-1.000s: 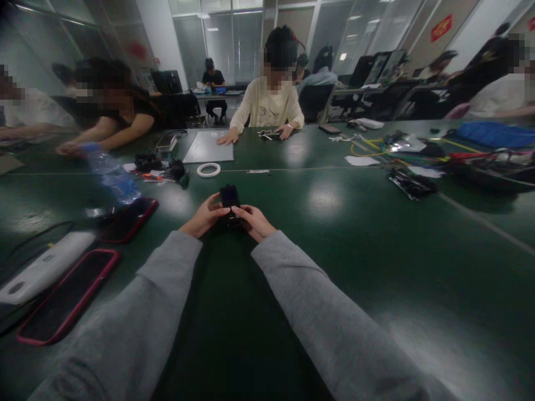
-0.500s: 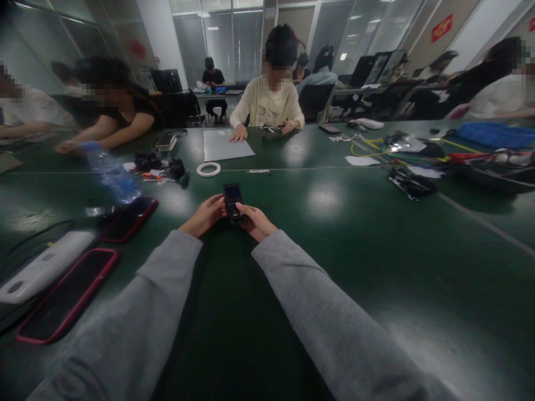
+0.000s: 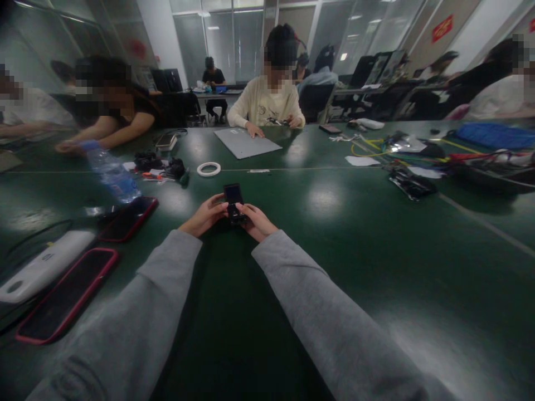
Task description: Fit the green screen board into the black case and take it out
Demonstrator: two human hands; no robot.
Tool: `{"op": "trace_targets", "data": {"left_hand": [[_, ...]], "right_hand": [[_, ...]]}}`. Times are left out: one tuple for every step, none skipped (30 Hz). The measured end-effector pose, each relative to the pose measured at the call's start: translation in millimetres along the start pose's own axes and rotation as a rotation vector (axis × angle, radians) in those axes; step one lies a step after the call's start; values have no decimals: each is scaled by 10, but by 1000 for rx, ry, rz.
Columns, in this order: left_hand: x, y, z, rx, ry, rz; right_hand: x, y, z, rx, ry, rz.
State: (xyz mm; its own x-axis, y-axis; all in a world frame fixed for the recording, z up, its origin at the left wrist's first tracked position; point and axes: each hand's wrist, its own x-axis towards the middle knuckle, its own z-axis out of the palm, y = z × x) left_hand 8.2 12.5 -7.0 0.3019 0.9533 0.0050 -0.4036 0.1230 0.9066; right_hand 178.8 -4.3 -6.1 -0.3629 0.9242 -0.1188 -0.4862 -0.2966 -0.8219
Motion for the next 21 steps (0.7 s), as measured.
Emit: {"op": "trace_targets", "data": {"left_hand": [[-2,2,2,0,2,-3],[-5,4,2,-1,4,-4],[-7,6,2,0,2,-6],[-10,8,1,0,-2,-6],[-12,9,-1,1,-9,-6],[-15,10,-2,2,-16,-4],[-18,12,-3,4,-23,-4],[-21,15,-3,9,-30,-5],[-25,19,0,15,-34,-7],[-31,24,5,20,-36,-8],[-36,30,12,26,-37,-12],[-42,36,20,31,-36,-15],[-48,43,28,32,-35,-18],[-53,48,35,32,-34,-18],[-57,52,41,31,-32,-19],[-59,54,46,30,-30,-18],[-60,54,48,30,-27,-17],[-59,52,47,32,-21,-13],[-57,47,45,35,-15,-10],[-53,41,42,37,-8,-6],[-47,34,37,38,-2,-4]], "right_hand": [[-3,-1,5,4,5,-4],[-6,-2,8,7,5,-7],[-8,-3,10,6,2,-9],[-10,-3,10,2,-2,-10],[-11,-3,9,-3,-5,-11],[-12,-2,7,-9,-7,-12],[-13,-1,3,-14,-8,-13],[-13,0,-1,-18,-8,-15],[-12,2,-5,-20,-9,-17],[-12,3,-9,-21,-11,-18],[-10,5,-13,-23,-14,-18],[-9,7,-17,-23,-14,-18],[-7,9,-21,-24,-15,-20],[-5,11,-25,-25,-15,-21],[-3,12,-28,-27,-14,-22],[-1,14,-32,-31,-14,-23],[0,15,-35,-35,-16,-24],[2,16,-38,-41,-20,-24],[3,17,-41,-46,-23,-23],[3,17,-43,-49,-25,-22],[4,17,-45,-51,-26,-21]]}}
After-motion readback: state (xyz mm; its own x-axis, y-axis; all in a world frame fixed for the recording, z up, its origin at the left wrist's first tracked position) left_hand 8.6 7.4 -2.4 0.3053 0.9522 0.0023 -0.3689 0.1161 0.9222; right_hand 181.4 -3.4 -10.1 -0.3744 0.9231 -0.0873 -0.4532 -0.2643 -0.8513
